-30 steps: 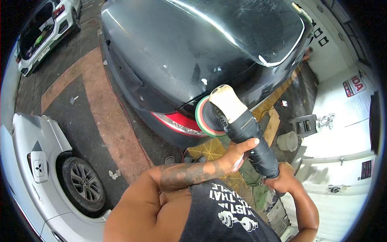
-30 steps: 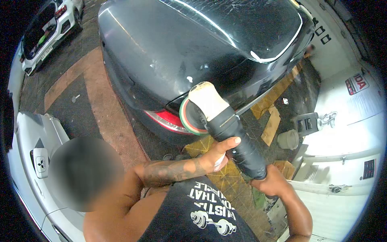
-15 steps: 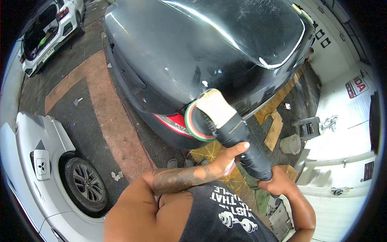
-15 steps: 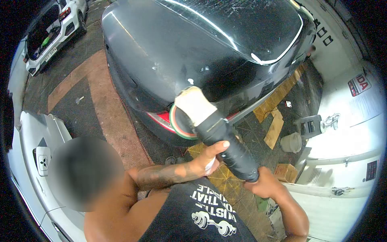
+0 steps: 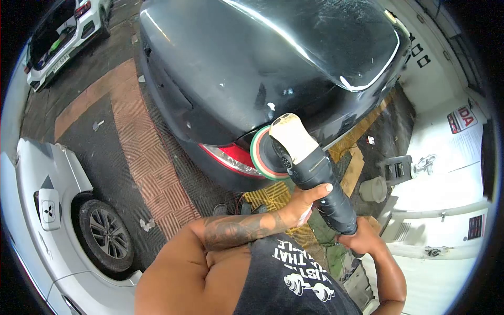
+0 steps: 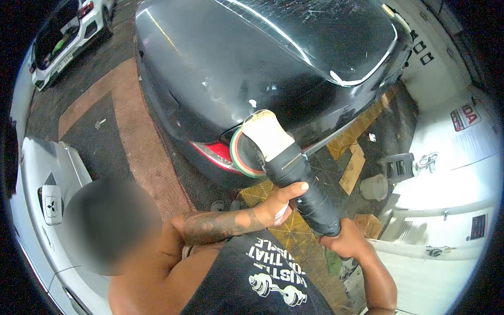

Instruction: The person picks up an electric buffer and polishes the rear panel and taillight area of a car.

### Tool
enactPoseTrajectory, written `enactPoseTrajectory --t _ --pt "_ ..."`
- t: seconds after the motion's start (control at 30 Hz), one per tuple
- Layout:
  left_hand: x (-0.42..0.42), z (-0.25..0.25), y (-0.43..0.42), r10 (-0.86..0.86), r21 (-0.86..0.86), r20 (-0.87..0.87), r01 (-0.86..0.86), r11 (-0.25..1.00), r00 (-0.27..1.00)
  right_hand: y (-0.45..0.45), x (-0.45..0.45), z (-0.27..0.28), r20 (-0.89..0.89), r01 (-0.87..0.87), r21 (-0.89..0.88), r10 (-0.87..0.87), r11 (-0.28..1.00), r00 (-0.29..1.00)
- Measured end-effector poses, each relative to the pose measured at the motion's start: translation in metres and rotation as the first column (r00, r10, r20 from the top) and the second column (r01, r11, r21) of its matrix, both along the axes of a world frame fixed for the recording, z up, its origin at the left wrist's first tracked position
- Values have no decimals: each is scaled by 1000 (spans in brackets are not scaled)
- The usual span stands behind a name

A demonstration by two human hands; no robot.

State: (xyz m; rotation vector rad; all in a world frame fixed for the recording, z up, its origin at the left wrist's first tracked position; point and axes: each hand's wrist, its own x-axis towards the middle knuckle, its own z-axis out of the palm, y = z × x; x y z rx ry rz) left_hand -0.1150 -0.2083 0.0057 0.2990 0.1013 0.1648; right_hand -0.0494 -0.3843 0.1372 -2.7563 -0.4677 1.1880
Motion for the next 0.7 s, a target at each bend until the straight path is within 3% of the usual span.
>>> enactPoseTrajectory --t 0.3,0.37,0.4,0.47,0.6,0.67,0.7 --pt "17 6 0 -156 41 -35 157 987 987 -16 -10 -3 -86 202 112 -193 973 977" --pt "10 6 3 -127 63 -74 132 989 989 -32 -6 -18 -376 222 335 -86 916 923" --pt "12 4 3 -134 62 -77 138 988 988 -40 -7 -26 -378 228 334 -92 915 921" --pt "16 -3 2 -205 76 -78 211 975 976 -55 -13 -42 -732 746 287 -365 600 575" --pt "19 1 -1 -239 82 -111 248 965 965 -67 -13 -57 -650 667 295 -368 684 664" --pt "14 3 -1 -218 87 -101 227 970 971 -61 -14 -50 -666 696 328 -366 638 650" --pt "12 0 -1 -215 85 -105 224 971 971 -62 -12 -49 -592 565 390 -272 727 759"
